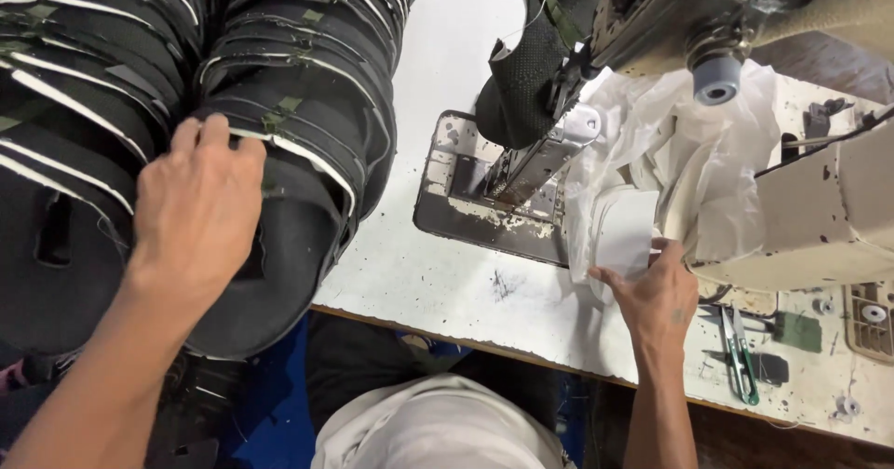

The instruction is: The person repeatedly picks up black sandals from a stack, places a white paper insert into the strap, and sews the strap using a sewing machine. The person then removes the finished sandal and repeats the process for multiple items.

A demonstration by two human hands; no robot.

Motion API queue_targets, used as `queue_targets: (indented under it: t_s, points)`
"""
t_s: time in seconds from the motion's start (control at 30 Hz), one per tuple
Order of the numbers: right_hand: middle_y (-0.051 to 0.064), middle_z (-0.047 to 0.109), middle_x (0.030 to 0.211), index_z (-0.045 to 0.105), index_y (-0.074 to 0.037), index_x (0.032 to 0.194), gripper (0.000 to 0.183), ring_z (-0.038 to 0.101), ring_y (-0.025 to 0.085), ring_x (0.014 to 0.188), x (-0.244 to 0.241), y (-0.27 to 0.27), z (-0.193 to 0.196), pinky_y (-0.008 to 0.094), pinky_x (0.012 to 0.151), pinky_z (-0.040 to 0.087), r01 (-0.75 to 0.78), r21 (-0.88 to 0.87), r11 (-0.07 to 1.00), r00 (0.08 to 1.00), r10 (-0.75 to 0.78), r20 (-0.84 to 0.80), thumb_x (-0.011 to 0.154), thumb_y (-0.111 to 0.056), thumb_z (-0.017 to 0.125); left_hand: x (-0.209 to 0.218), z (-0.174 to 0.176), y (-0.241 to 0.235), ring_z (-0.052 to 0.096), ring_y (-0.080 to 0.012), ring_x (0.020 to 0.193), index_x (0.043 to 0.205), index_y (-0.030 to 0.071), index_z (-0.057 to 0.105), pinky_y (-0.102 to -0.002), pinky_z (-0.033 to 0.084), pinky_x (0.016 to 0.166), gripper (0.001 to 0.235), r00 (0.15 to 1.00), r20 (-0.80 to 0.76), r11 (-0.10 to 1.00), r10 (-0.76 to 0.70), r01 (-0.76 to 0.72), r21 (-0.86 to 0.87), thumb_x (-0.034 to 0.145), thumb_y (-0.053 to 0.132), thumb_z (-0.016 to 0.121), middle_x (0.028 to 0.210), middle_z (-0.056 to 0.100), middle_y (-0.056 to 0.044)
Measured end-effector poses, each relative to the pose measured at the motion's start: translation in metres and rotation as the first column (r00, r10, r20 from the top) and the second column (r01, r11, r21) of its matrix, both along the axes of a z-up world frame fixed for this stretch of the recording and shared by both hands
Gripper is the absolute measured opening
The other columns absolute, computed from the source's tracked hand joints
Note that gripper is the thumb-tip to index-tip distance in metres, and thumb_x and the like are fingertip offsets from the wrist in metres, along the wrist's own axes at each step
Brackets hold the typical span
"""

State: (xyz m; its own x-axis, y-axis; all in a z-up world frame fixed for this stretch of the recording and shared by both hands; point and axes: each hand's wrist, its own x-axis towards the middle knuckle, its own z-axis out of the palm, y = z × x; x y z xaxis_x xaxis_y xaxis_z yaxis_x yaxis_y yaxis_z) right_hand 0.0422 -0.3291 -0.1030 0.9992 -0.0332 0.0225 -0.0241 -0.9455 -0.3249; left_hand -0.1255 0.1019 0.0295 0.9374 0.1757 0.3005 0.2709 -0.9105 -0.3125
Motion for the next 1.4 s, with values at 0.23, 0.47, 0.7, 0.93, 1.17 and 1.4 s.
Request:
queue_targets:
  t_s: [0.23,0.47,0.7,0.93,1.17,1.4]
  points:
    - [0.024,0.065,0.103,0.057,0.01,0.112,0.083,0.065,0.035,0.086,-0.015,-0.005,-0.011,0.044,0.072,0.057,-0.237,0.009,0.972,0.865,0.207,0.457,0.056,-0.033,0.099,-0.076,0.016,-0.081,0.059,-0.0421,0.118,0.089,0.002,0.066,-0.053,0.047,0.088,0.008,0.987,0.122,0.992,-0.103,0.111,-0.058,0.084,0.008,0.068,0.127,0.063,-0.025]
    - [0.018,0.066,0.078,0.058,-0.002,0.108,0.066,0.062,0.035,0.076,-0.019,-0.01,-0.019,0.049,0.064,0.051,-0.111,-0.131,0.985,0.919,0.152,0.365,0.067,-0.035,0.098,-0.049,-0.098,-0.157,0.045,-0.0552,0.135,0.087,0.0,0.059,-0.073,0.03,0.106,0.014,0.898,0.347,0.943,-0.27,0.319,-0.091,0.089,0.012,0.066,0.143,0.055,-0.033]
    - [0.017,0.073,0.109,0.058,-0.003,0.127,0.035,0.073,0.029,0.102,-0.014,-0.044,0.003,0.038,0.086,0.059,-0.218,0.649,0.729,0.975,0.138,0.172,0.093,0.007,0.06,-0.043,-0.134,-0.166,0.053,-0.0412,0.124,0.103,-0.001,0.058,-0.061,0.037,0.103,0.035,0.865,0.245,0.712,-0.438,0.5,-0.494,0.082,0.024,0.07,0.132,0.057,-0.03]
    - [0.009,0.068,0.11,0.076,-0.003,0.106,0.045,0.064,0.015,0.092,-0.029,-0.049,0.024,0.027,0.083,0.049,-0.543,0.544,0.639,0.805,0.213,0.554,0.082,0.024,0.051,-0.02,-0.051,-0.151,0.07,-0.0247,0.073,0.088,0.001,0.068,-0.036,0.052,0.065,0.023,0.93,0.31,0.55,-0.2,0.368,-0.75,0.08,0.017,0.083,0.081,0.073,-0.013]
    - [0.005,0.07,0.092,0.071,0.001,0.12,0.034,0.058,0.01,0.077,-0.057,0.025,0.019,0.023,0.065,0.047,-0.524,0.8,0.293,0.773,0.558,0.302,0.086,0.004,0.073,-0.01,-0.073,-0.101,0.065,-0.0114,0.078,0.1,-0.004,0.071,-0.027,0.054,0.072,0.023,0.884,0.377,0.131,0.276,0.354,-0.926,0.087,0.011,0.083,0.091,0.075,-0.01]
    - [0.004,0.076,0.09,0.058,-0.002,0.122,0.039,0.074,0.007,0.08,-0.034,0.138,0.022,0.022,0.067,0.061,-0.528,0.788,0.316,0.792,0.519,0.322,0.09,-0.009,0.079,-0.023,-0.099,-0.091,0.068,-0.0105,0.096,0.117,-0.003,0.072,-0.026,0.056,0.089,0.027,0.878,0.383,-0.199,0.286,0.445,-0.873,0.093,0.01,0.076,0.11,0.077,-0.007]
